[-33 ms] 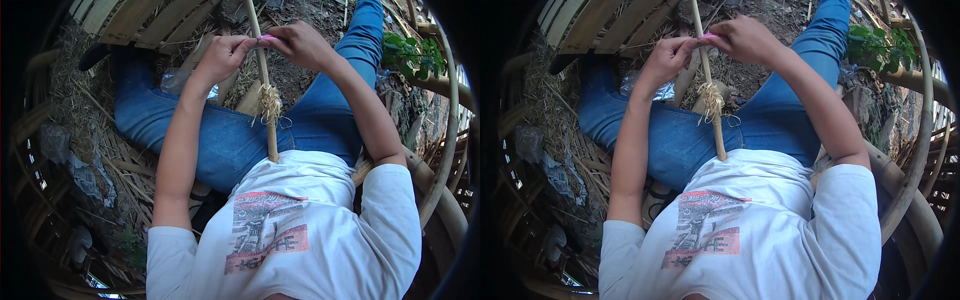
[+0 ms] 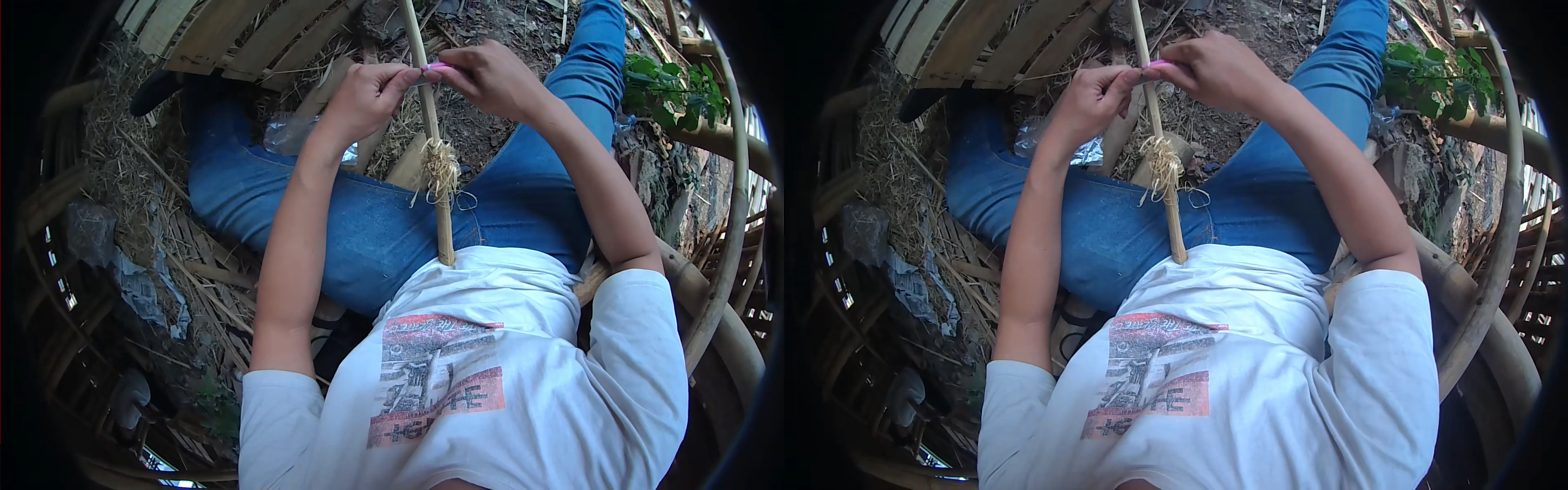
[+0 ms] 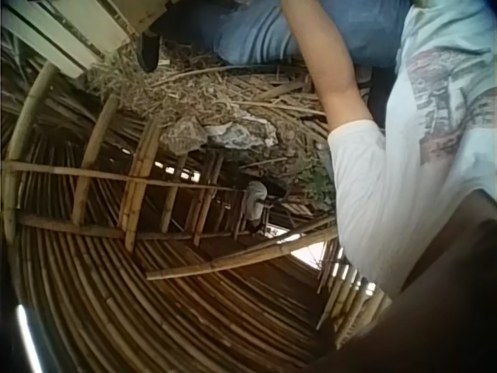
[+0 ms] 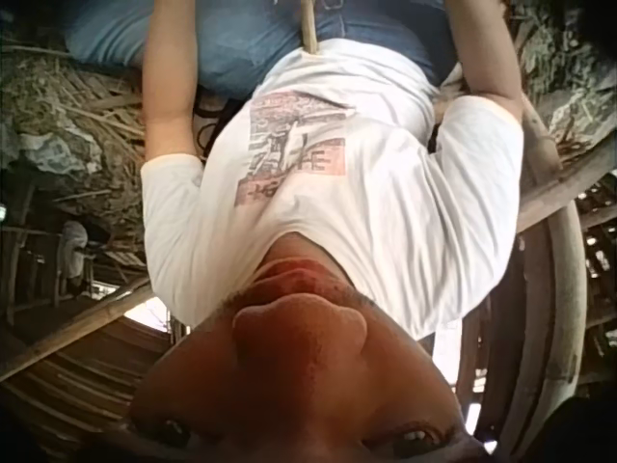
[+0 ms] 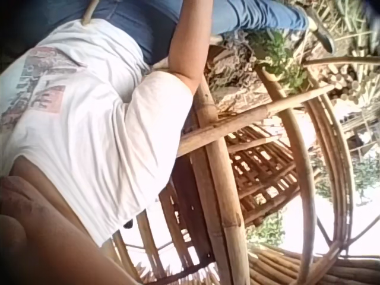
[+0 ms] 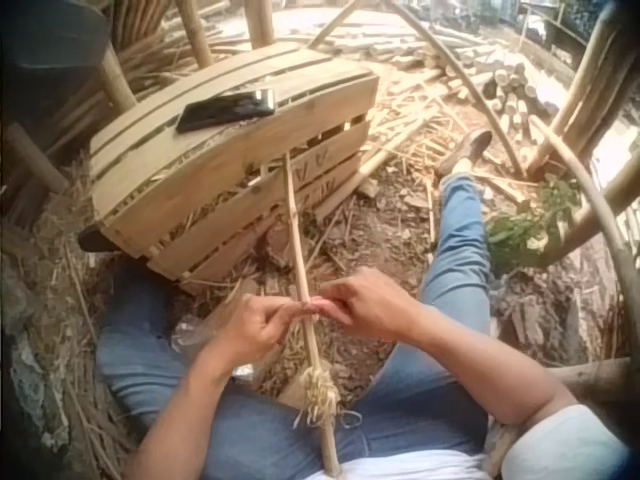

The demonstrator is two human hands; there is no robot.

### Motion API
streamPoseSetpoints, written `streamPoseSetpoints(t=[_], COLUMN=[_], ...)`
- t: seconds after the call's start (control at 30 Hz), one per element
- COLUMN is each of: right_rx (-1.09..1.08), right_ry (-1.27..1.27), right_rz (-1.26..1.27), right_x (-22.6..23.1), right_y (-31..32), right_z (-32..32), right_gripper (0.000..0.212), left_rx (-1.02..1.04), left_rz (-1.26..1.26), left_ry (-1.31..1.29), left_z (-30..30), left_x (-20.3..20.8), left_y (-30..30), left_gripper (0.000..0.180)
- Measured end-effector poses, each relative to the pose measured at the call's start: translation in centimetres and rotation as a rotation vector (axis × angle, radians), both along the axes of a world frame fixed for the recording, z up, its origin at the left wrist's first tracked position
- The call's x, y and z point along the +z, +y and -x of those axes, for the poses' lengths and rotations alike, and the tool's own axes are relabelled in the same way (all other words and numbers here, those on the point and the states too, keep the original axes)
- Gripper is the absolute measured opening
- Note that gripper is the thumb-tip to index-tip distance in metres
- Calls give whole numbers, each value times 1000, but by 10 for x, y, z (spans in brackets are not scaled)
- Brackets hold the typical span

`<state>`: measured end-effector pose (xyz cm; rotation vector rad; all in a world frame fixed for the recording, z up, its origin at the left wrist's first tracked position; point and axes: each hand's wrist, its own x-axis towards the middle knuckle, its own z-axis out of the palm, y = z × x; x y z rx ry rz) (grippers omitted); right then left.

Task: The person scrapes and whittles a bamboo stick with a small knife.

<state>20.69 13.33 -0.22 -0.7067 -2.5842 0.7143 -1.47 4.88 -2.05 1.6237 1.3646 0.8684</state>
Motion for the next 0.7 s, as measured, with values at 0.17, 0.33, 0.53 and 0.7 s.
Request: streamPoseSetpoints(t=[0.17,0.33,0.53,0.7], right_rx=[-30,48,118,118], right_ry=[-143,-11,-68,-141], right_rz=[120,-57,-128,-165], right_x=[9,6,32,35], right_y=[2,41,85,97], right_z=[6,17,35,44], right_gripper=[35,26,30,33], left_rx=[-8,-44,-99,-144], left_rz=[40,-5,-183,55], left_ry=[-18,64,272,137], left_z=[4,18,38,37], left_x=[6,5,15,25], left_y=[-2,35,84,92], left_gripper=[33,33,37,34])
